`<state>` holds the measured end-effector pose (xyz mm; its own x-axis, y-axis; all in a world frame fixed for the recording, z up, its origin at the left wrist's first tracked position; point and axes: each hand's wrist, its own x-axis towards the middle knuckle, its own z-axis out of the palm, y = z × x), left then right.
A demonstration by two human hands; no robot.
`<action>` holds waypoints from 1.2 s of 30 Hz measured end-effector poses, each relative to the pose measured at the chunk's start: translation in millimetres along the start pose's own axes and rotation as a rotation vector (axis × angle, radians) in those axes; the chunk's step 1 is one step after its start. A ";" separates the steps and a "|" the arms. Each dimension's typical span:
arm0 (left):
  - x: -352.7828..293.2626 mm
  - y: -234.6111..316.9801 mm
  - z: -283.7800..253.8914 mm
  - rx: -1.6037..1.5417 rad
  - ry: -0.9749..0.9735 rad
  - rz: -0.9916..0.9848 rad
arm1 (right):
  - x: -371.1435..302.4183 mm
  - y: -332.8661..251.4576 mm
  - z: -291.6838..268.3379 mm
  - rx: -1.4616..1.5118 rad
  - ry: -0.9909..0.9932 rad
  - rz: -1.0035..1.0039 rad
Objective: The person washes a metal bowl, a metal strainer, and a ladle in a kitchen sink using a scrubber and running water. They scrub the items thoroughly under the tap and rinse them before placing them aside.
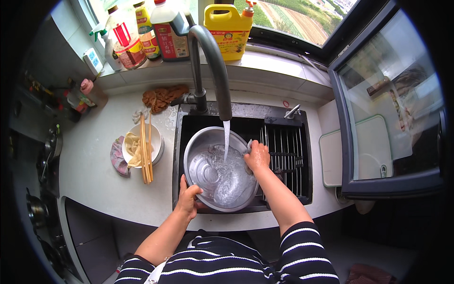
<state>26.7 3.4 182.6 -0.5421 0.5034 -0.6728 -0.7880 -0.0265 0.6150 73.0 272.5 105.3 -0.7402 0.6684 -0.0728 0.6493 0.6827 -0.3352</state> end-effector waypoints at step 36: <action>22.5 12.5 -2.8 -0.009 0.063 0.052 | 6.0 131.3 -55.1 2.104 -0.103 0.369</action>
<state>3.8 11.9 173.9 -0.5994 0.4454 -0.6650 -0.7609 -0.0593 0.6462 163.4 382.4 112.7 -0.7091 0.5962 -0.3765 -0.3278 -0.7515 -0.5725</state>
